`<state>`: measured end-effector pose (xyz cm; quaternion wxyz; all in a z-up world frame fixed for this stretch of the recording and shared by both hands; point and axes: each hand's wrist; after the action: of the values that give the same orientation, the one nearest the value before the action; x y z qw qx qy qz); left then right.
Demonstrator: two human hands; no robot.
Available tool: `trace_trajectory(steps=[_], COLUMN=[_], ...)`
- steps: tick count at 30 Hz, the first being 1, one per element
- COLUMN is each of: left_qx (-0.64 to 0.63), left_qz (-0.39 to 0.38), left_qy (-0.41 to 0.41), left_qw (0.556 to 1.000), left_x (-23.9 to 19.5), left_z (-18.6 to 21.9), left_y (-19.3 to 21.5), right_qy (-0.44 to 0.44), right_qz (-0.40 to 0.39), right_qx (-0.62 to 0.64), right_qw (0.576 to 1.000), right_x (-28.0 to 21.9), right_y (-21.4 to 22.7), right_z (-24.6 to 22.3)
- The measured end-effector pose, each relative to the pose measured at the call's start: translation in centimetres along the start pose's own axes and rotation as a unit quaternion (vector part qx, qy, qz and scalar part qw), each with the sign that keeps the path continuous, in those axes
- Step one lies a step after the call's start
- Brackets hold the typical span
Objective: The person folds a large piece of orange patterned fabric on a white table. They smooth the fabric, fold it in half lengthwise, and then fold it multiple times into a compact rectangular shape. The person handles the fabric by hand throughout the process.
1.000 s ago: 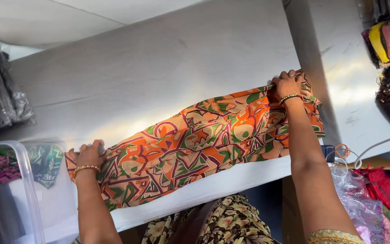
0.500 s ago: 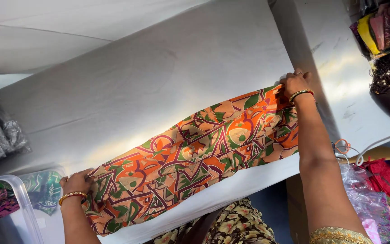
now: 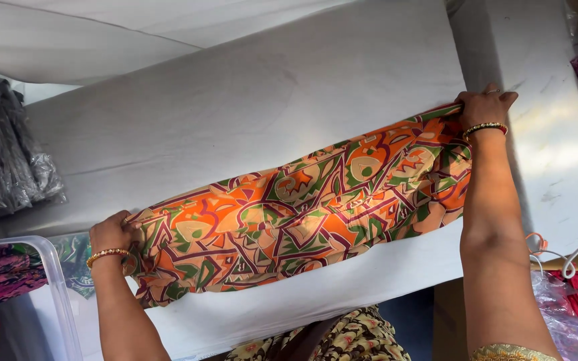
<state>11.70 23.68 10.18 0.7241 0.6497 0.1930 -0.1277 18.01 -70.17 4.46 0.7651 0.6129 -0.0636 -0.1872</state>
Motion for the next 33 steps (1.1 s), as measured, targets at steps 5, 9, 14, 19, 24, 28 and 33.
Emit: trace_trajectory(steps=[5,9,14,19,24,28,33], left_qx=[0.021,0.091,0.016,-0.092,-0.084,-0.065,-0.008], left_qz=[0.003,0.102,0.257,0.120,0.141,0.023,0.083], left_qy=[0.011,-0.055,-0.178,-0.262,-0.292,-0.181,-0.174], left_qw=[1.000,0.989,0.950,0.953,0.942,0.981,0.981], left_x=[2.8,2.4,-4.6,-9.8,-11.9,-11.5,-11.4], left_z=[1.7,3.5,9.9,13.7,18.7,19.9,19.1], left_y=[0.3,-1.2,-2.3,-6.8,-3.9,-3.0,-4.9], right_qy=[-0.012,0.084,0.073,0.115,0.067,0.045,0.056], right_qz=[0.059,0.198,0.048,-0.012,0.061,0.037,0.100], right_qx=[-0.019,0.144,0.202,0.211,0.166,0.191,0.201], right_qw=[0.998,0.966,0.975,0.971,0.982,0.980,0.973], right_x=[1.7,-1.2,-10.3,-17.9,-19.8,-20.0,-20.8], right_y=[-0.5,1.9,-1.3,1.4,-0.5,-1.9,-1.0], right_z=[-1.8,-4.0,-2.7,-2.9,-1.6,-0.7,-0.9])
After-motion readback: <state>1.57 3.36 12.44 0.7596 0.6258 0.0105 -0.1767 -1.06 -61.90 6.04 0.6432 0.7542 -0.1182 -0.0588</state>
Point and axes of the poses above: each hand's wrist, its own x-axis towards the middle knuckle, its own y-axis out of the back of the hand, z = x × y, and after that the axes turned 9 degrees about -y, right-handed
